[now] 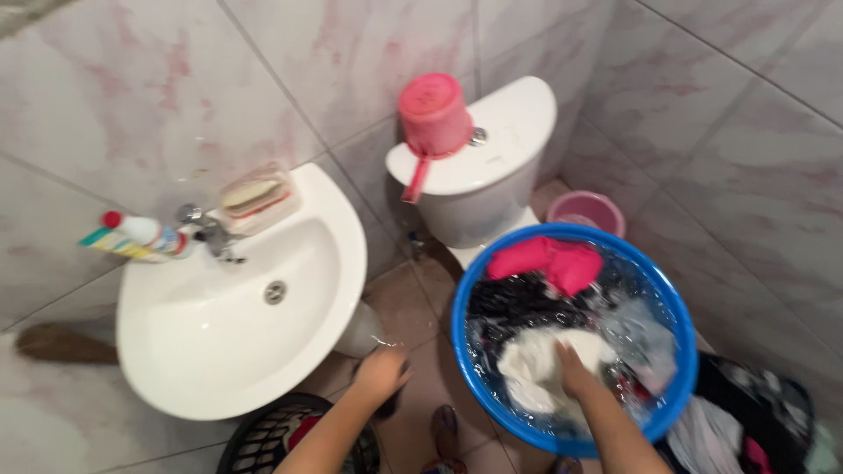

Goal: The person washes clothes by hand in a blue basin filled with soapy water. They repeatedly submerge, agitate, and wring out various garments, then transfer them to a black laundry basket. The person also adds water from a blue watering can to the basin during the process.

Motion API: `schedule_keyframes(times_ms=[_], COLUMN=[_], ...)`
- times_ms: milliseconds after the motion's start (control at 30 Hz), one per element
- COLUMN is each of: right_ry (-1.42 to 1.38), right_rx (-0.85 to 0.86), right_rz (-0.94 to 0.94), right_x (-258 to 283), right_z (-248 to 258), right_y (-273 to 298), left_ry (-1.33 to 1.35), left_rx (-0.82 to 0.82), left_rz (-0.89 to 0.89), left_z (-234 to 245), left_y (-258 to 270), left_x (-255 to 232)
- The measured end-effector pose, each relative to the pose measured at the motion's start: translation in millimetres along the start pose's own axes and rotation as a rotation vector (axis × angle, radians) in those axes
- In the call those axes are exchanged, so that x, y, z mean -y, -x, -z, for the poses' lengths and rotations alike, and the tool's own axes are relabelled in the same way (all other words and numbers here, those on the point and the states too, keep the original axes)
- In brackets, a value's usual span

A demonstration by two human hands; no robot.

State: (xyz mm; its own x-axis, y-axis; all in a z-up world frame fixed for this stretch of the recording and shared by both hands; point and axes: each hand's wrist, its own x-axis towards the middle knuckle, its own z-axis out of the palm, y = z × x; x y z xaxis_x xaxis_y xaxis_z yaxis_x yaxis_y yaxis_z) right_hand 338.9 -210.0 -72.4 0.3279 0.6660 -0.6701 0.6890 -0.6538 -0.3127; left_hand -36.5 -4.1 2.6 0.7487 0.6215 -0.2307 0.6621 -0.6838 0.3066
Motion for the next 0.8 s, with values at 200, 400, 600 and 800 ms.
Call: schedule_keyframes(times_ms=[200,400,600,800], right_ry=[0.155,0.207,-0.315,-0.956], right_rx=[0.131,0.047,-0.315,-0.339], right_rz=[-0.057,0.124,0.403,0.462], right_x=[-24.3,-34.8,-16.5,52.2], right_z=[-37.8,-60.5,20.8,189.3], right_y=[46.8,44.2,34.8,146.9], left_ry=[-0.272,0.063,0.416,0.571], left_rx=[0.511,0.266,0.172,0.173], left_rz=[0.688,0.592,0.207,-0.047], left_z=[24.3,2.0,-34.3,-49.5], left_y=[130.4,104.9,20.8,-74.0], left_x=[70.0,49.1,-51.9,-174.9])
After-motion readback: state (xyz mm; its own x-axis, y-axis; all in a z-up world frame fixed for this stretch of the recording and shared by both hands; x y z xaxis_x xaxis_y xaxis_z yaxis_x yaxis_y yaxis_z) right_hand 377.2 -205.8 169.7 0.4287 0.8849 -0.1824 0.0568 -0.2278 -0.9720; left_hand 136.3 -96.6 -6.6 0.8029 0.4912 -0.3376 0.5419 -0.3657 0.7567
